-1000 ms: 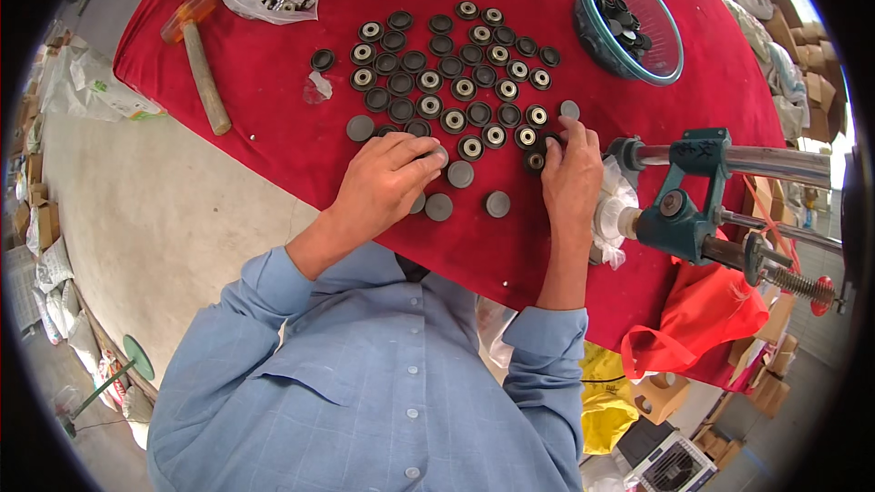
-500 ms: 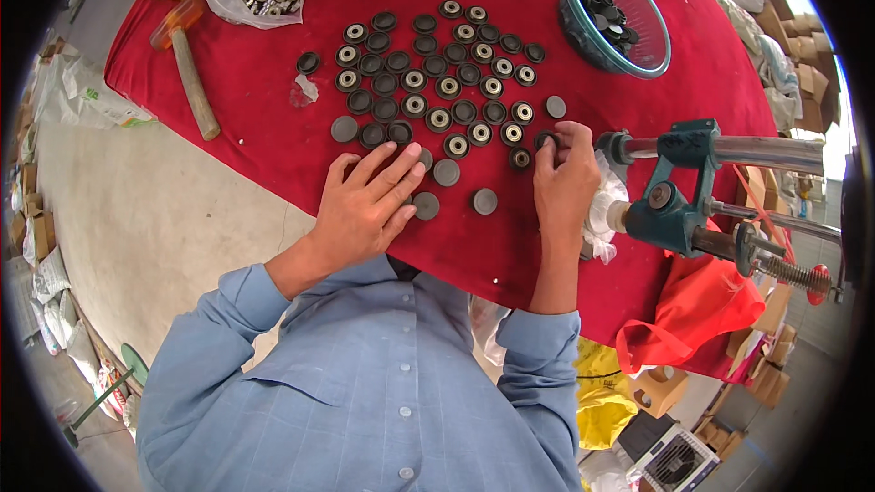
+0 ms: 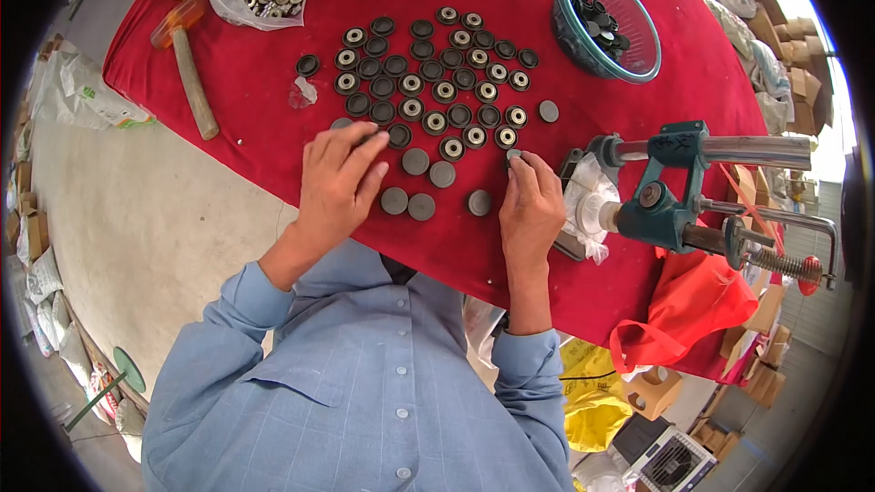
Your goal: The person arranges small circular magnets and metal washers on a red tablecloth, stacking them into pairs. They then use a manual press tool to compress the stacked components one by one, placing the finished units into a blue basket.
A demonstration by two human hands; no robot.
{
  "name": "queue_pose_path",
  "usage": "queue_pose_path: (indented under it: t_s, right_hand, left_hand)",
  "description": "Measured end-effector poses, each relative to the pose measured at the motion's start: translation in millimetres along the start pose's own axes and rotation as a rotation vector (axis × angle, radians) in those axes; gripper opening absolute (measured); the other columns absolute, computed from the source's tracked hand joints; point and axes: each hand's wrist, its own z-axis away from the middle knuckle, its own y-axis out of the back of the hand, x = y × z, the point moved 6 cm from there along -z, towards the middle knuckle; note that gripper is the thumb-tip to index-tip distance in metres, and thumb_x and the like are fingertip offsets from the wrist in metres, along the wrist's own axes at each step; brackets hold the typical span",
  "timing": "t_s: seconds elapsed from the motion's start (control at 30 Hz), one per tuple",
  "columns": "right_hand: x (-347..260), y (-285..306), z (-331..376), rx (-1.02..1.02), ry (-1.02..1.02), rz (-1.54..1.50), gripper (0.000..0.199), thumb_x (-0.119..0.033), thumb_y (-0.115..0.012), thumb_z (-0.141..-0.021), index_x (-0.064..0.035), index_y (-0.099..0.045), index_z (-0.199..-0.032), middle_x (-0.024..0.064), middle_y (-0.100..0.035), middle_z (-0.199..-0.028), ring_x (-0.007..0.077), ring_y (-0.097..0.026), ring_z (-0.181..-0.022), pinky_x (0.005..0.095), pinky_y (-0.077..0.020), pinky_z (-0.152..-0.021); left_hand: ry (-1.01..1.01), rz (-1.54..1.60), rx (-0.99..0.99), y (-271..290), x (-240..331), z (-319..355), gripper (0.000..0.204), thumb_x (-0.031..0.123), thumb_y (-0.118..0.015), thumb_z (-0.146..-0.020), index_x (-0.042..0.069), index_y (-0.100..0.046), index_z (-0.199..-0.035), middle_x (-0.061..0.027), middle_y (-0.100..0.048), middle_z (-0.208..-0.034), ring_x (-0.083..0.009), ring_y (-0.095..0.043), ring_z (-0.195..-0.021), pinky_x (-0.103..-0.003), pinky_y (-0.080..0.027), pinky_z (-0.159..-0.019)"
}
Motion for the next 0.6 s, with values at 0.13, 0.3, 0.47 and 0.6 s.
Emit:
queue_pose_path:
  t_s: [0.13, 0.3, 0.47, 0.6]
  right_hand:
    - [-2.2, -3.2, 14.2, 0.01, 0.018, 0.011, 0.028, 0.004, -0.068, -0.091, 0.0023, -0.073, -0.118, 0.017, -0.073, -0.126, 0.036, -0.072, -0.112, 0.0431, -0.0608, -0.091]
    - [-11.4, -4.4, 32.6, -0.077, 0.02, 0.087, 0.041, 0.01, -0.06, -0.088, 0.0042, -0.07, -0.127, 0.0216, -0.066, -0.14, 0.0397, -0.065, -0.128, 0.0468, -0.056, -0.104]
    - [-6.8, 6.1, 11.7, -0.137, -0.027, 0.066, 0.037, 0.007, -0.062, -0.087, 0.0012, -0.071, -0.123, 0.0186, -0.068, -0.135, 0.0387, -0.063, -0.128, 0.0472, -0.054, -0.106]
    - [-38.0, 1.5, -17.8, -0.075, -0.058, -0.135, 0.027, -0.003, -0.072, -0.09, -0.0051, -0.073, -0.117, 0.0128, -0.069, -0.114, 0.0345, -0.066, -0.108, 0.046, -0.0552, -0.093]
  left_hand:
    - [0.029, -0.142, -0.016, 1.1, -12.3, -11.8, 0.044, 0.014, -0.082, -0.087, 0.006, -0.072, -0.129, -0.0064, -0.065, -0.125, -0.027, -0.059, -0.111, -0.042, -0.043, -0.09]
    - [0.044, -0.183, -0.07, -2.4, -21.4, -10.6, 0.042, 0.015, -0.083, -0.085, 0.007, -0.073, -0.126, -0.0051, -0.065, -0.123, -0.0264, -0.058, -0.113, -0.042, -0.042, -0.089]
    - [-0.004, -0.068, 0.004, 1.2, -20.3, -15.1, 0.042, 0.009, -0.085, -0.08, 0.008, -0.073, -0.121, -0.005, -0.068, -0.113, -0.0283, -0.061, -0.102, -0.041, -0.045, -0.084]
    - [-0.062, 0.172, 0.035, -2.9, -23.4, -15.0, 0.036, 0.003, -0.085, -0.082, 0.007, -0.073, -0.115, -0.004, -0.07, -0.099, -0.023, -0.063, -0.085, -0.038, -0.05, -0.073]
